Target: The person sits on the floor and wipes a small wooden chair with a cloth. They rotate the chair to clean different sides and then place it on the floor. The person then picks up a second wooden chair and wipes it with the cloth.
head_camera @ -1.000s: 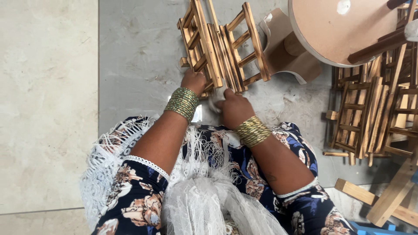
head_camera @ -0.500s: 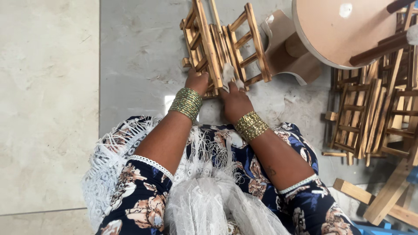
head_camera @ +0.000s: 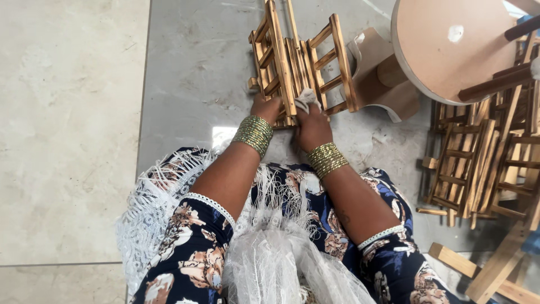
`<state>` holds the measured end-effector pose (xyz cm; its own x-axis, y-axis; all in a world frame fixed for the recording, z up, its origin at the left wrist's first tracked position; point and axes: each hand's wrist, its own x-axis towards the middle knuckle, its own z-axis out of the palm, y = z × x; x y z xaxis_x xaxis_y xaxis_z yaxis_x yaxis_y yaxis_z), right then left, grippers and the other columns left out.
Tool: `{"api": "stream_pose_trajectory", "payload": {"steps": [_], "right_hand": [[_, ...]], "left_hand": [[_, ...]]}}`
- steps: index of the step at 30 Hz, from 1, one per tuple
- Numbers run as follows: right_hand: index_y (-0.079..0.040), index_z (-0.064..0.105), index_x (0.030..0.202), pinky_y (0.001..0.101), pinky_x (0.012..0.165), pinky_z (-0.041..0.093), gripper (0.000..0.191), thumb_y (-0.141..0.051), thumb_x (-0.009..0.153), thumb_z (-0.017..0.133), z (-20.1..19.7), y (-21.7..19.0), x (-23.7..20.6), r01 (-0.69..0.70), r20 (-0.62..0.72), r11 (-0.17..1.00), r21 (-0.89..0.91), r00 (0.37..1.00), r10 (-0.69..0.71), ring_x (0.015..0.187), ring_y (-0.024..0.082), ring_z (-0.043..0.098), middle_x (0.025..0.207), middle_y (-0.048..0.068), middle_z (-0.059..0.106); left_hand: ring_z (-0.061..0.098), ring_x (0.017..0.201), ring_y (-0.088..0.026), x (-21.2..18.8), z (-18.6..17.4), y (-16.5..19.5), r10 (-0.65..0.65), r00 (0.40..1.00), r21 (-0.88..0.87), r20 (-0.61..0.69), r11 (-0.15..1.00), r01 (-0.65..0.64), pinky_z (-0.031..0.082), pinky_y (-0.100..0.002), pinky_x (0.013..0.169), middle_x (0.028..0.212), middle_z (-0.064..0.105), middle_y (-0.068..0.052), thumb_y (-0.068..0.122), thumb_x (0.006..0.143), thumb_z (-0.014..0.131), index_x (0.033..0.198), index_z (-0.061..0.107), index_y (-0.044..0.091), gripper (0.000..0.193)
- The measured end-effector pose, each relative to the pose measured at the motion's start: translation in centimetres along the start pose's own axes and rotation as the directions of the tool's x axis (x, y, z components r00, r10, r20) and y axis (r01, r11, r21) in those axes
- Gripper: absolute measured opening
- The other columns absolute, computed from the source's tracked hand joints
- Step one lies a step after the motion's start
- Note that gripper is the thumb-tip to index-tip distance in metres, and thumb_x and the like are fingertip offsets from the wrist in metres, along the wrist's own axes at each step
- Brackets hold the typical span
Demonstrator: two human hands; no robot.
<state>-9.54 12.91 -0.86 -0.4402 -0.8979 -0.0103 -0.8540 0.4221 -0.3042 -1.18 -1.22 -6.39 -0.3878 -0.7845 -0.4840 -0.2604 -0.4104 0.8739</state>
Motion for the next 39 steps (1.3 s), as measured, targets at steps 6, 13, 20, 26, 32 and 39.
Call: {"api": "stream_pose_trajectory", "payload": {"steps": [6, 13, 20, 26, 32, 39], "right_hand": [[-0.013, 0.066, 0.132, 0.0497, 0.097, 0.049, 0.051, -0.013, 0.081, 0.067, -2.0, 0.1, -3.7, 0.052, 0.169, 0.994, 0.098, 0.983, -0.068, 0.113, 0.047, 0.060, 0.131, 0.028, 0.055], [-0.012, 0.066, 0.135, 0.0485, 0.101, 0.050, 0.053, -0.004, 0.083, 0.061, -5.4, 1.4, -2.7, -0.031, -0.094, 0.983, 0.181, 0.994, 0.049, 0.116, 0.046, 0.061, 0.130, 0.028, 0.057], [-0.014, 0.071, 0.129, 0.0518, 0.105, 0.047, 0.056, 0.001, 0.076, 0.063, -5.0, -0.7, -4.9, 0.149, -0.336, 0.989, 0.000, 0.931, -0.141, 0.119, 0.046, 0.055, 0.132, 0.024, 0.059], [-0.014, 0.068, 0.129, 0.0450, 0.106, 0.051, 0.050, 0.000, 0.081, 0.065, -6.3, 2.8, -6.5, 0.111, -0.383, 0.974, 0.198, 0.923, -0.027, 0.120, 0.034, 0.060, 0.129, 0.018, 0.063], [-0.009, 0.045, 0.153, 0.0416, 0.102, 0.053, 0.061, -0.004, 0.095, 0.063, -7.8, 2.9, -6.2, 0.100, -0.337, 0.461, 0.882, 0.817, 0.468, 0.119, 0.025, 0.060, 0.138, 0.015, 0.059], [-0.016, 0.014, 0.162, 0.0430, 0.112, 0.055, 0.078, -0.007, 0.102, 0.063, -7.0, -3.2, -5.4, 0.444, -0.408, 0.021, 0.896, 0.801, 0.439, 0.132, 0.020, 0.059, 0.157, 0.010, 0.040]], "left_hand": [[0.073, 0.094, -0.031, 0.7, -0.5, 0.5, 0.021, 1.000, -0.037, 0.012, 0.999, -0.021, 0.057, -0.039, 0.084, 0.105, 0.074, -0.021, 0.025, 0.081, 0.072, 0.117, 0.067, -0.003, 0.047], [0.070, 0.070, -0.019, 0.8, -0.6, 1.7, 0.190, 0.979, -0.082, 0.068, 0.979, -0.184, 0.054, -0.034, 0.065, 0.086, 0.075, -0.014, 0.027, 0.085, 0.076, 0.103, 0.073, -0.002, 0.034], [0.070, 0.065, -0.027, 0.4, -0.7, 3.0, 0.143, 0.970, -0.566, 0.199, 0.824, -0.006, 0.060, -0.040, 0.057, 0.083, 0.071, -0.016, 0.009, 0.083, 0.064, 0.104, 0.068, -0.008, 0.027], [0.072, 0.069, -0.027, 0.4, -2.1, 4.7, 0.095, 0.948, -0.663, 0.305, 0.735, 0.140, 0.061, -0.039, 0.060, 0.089, 0.072, -0.018, 0.010, 0.089, 0.061, 0.110, 0.066, -0.008, 0.029], [0.073, 0.084, -0.028, -1.2, -2.1, 5.2, 0.141, 0.826, -0.722, 0.546, 0.580, 0.378, 0.064, -0.042, 0.082, 0.099, 0.069, -0.016, -0.001, 0.090, 0.068, 0.121, 0.056, -0.006, 0.033], [0.074, 0.102, -0.029, -3.8, -1.7, 5.4, 0.051, 0.748, -0.578, 0.662, 0.671, 0.465, 0.061, -0.048, 0.095, 0.114, 0.073, -0.015, 0.013, 0.085, 0.066, 0.134, 0.054, 0.000, 0.052]]}}
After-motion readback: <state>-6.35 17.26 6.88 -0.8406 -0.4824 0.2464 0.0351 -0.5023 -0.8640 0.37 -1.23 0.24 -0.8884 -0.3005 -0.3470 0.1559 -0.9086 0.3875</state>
